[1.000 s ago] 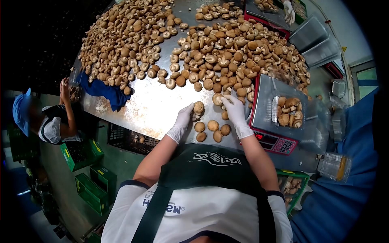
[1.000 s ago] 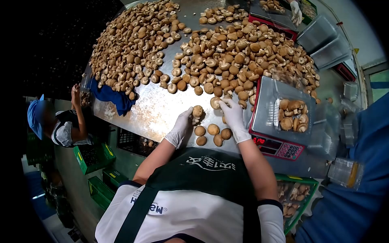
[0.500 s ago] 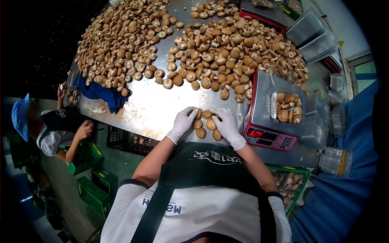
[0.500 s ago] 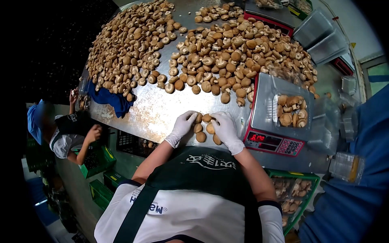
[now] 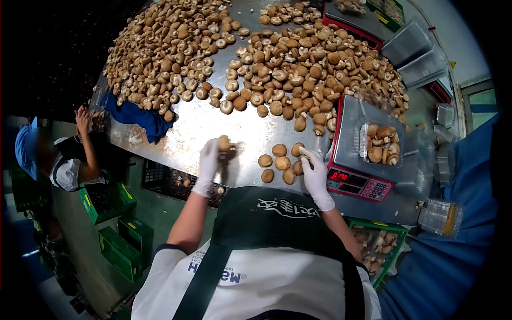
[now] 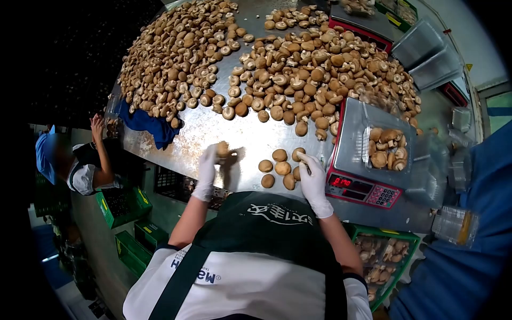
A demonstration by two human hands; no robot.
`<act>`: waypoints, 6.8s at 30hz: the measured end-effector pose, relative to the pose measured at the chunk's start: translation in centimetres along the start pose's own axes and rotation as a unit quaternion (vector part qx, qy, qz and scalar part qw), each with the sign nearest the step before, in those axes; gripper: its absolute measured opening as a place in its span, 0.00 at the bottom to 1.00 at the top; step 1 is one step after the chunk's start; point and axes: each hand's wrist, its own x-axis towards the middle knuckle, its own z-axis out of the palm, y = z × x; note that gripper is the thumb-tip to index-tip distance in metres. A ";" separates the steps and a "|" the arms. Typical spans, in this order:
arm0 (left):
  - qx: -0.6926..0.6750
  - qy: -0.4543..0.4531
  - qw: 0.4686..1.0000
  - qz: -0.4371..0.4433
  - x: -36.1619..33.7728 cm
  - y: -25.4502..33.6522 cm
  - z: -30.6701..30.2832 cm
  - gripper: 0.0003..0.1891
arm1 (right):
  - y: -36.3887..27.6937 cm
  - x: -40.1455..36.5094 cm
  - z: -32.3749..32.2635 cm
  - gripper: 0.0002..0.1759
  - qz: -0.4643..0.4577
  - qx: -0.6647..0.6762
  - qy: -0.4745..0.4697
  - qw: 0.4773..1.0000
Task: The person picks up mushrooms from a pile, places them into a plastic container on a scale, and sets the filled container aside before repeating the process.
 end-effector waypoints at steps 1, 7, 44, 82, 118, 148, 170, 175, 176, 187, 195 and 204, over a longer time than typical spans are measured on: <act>0.022 0.056 0.997 0.045 0.4 -1.0 -3.0 0.20 | -0.6 -0.1 -0.4 0.14 0.004 0.014 0.008 1.000; -0.022 0.258 0.966 0.016 0.8 -8.6 -20.5 0.21 | -1.9 -1.2 -2.1 0.14 0.023 0.022 0.037 0.999; 0.266 -0.254 0.929 0.051 -0.9 2.9 11.1 0.17 | 0.1 -4.1 -20.5 0.16 0.126 0.088 0.253 0.955; 0.262 -0.362 0.776 0.446 -6.3 10.9 38.4 0.23 | 0.3 2.2 -22.4 0.26 -0.112 -0.189 0.304 0.927; 0.063 -0.274 0.956 0.079 4.9 12.2 34.5 0.25 | 7.8 -6.7 -27.2 0.18 0.127 0.024 0.470 0.873; 0.099 -0.418 0.899 -0.083 -7.5 7.3 33.1 0.16 | 6.2 0.3 -27.5 0.10 0.267 0.395 0.219 0.851; 0.133 -0.382 0.915 0.003 -3.3 11.5 29.8 0.20 | 5.2 -4.0 -27.4 0.17 0.247 0.330 0.294 0.863; 0.184 -0.305 0.913 0.200 0.1 16.0 30.8 0.22 | 5.9 -7.5 -27.9 0.20 0.249 0.259 0.346 0.867; 0.171 -0.318 0.897 0.256 0.9 16.3 31.6 0.23 | 5.8 -7.9 -27.8 0.20 0.258 0.239 0.353 0.867; 0.497 -0.460 0.638 0.365 -3.1 15.3 41.9 0.33 | 8.2 -10.4 -19.1 0.18 0.251 0.215 0.303 0.894; 0.353 -0.676 0.533 0.366 -15.4 11.1 37.1 0.24 | 3.7 -15.8 -17.5 0.37 0.115 0.554 0.418 0.711; 0.284 -0.748 0.551 0.236 -15.2 8.3 33.3 0.23 | 1.8 -42.3 -16.1 0.34 0.337 0.149 0.700 0.612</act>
